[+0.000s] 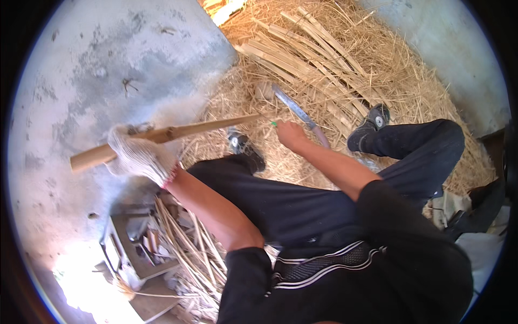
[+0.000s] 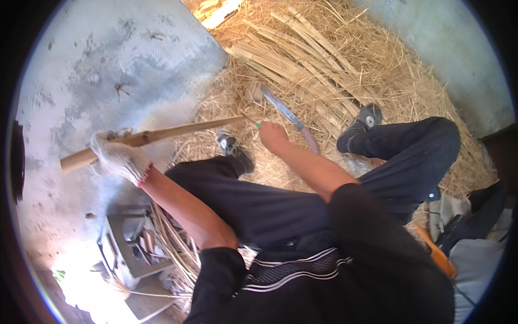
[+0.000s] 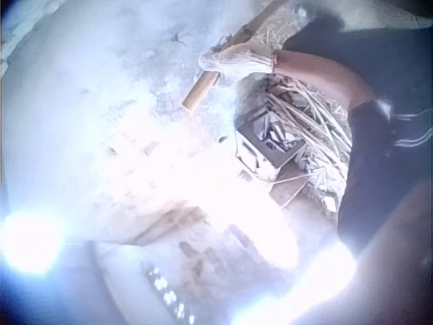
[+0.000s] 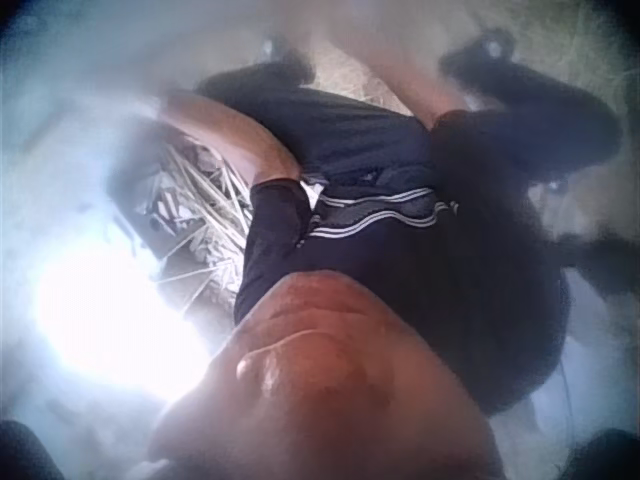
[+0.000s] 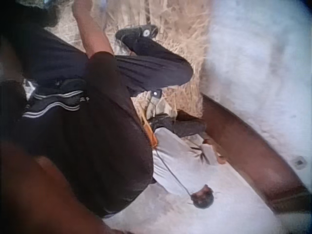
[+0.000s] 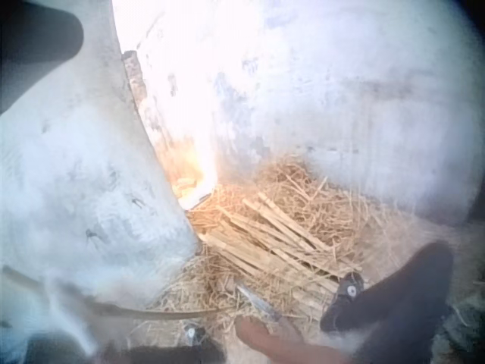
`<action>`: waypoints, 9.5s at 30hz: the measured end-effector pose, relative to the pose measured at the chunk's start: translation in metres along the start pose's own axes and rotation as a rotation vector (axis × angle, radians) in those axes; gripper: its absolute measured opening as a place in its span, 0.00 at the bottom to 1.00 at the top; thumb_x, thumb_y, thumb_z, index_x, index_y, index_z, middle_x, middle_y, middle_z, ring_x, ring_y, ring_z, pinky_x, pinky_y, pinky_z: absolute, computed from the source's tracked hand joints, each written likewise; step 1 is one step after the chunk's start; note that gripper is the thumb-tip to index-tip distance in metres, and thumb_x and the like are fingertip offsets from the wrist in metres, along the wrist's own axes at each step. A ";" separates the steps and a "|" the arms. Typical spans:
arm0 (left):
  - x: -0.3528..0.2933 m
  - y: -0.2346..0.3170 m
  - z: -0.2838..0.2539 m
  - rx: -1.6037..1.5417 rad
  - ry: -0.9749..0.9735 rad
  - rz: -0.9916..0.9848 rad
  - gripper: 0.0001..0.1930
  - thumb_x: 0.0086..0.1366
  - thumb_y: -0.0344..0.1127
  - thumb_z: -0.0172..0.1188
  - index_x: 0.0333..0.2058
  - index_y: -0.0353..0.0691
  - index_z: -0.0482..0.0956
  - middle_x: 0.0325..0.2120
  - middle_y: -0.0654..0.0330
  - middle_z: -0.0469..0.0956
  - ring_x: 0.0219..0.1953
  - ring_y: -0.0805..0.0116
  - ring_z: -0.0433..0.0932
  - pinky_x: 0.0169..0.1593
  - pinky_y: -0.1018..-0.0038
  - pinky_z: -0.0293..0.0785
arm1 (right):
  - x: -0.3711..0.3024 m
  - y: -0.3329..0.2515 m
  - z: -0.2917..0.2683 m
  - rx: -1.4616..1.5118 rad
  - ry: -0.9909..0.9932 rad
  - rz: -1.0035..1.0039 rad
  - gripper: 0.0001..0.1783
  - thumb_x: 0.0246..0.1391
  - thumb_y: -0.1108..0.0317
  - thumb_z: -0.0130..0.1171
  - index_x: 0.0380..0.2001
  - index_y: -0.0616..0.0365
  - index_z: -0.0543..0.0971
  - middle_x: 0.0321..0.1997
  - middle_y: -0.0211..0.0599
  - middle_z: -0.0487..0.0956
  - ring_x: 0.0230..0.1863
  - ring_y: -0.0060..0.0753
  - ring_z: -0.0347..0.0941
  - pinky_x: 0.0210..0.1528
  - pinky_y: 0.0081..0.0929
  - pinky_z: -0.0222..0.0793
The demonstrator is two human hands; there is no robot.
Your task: The person sits on a straw-covered floor and uses a green utility knife to peel the outer layer off a long bamboo stick held in their left hand. They repeatedly scrape the knife along the stick's length to remove the skin, creating a pile of shavings.
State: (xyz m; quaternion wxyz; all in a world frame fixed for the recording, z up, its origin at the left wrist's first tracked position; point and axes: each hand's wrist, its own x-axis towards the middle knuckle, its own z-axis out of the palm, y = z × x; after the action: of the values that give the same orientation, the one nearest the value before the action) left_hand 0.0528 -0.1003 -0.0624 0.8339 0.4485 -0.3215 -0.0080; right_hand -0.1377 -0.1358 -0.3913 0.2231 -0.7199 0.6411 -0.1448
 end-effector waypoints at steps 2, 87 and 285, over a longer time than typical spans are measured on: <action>0.003 -0.003 -0.005 -0.019 0.036 -0.048 0.21 0.46 0.28 0.56 0.36 0.29 0.57 0.22 0.54 0.67 0.17 0.61 0.73 0.23 0.67 0.77 | 0.008 -0.004 -0.005 0.066 -0.078 0.024 0.16 0.64 0.61 0.43 0.44 0.62 0.74 0.32 0.53 0.79 0.35 0.53 0.79 0.36 0.47 0.75; 0.022 -0.027 -0.013 -0.127 -0.164 -0.014 0.05 0.50 0.31 0.55 0.23 0.41 0.67 0.17 0.57 0.68 0.16 0.63 0.70 0.21 0.68 0.73 | 0.032 -0.015 0.012 0.521 -0.082 -0.012 0.23 0.66 0.50 0.39 0.47 0.62 0.68 0.21 0.52 0.75 0.24 0.57 0.73 0.31 0.49 0.70; 0.079 -0.040 0.126 -0.404 -0.482 -0.142 0.24 0.64 0.60 0.54 0.20 0.48 0.64 0.07 0.71 0.56 0.05 0.77 0.55 0.08 0.78 0.54 | 0.032 0.131 -0.076 0.941 -0.210 0.438 0.12 0.52 0.68 0.59 0.37 0.62 0.71 0.20 0.35 0.74 0.12 0.20 0.64 0.14 0.22 0.63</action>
State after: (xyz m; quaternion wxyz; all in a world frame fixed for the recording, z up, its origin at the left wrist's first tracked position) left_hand 0.0576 -0.2416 -0.0015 0.8031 0.2805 -0.4698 -0.2359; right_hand -0.2835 -0.1880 -0.3948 0.6101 -0.4018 0.6163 -0.2941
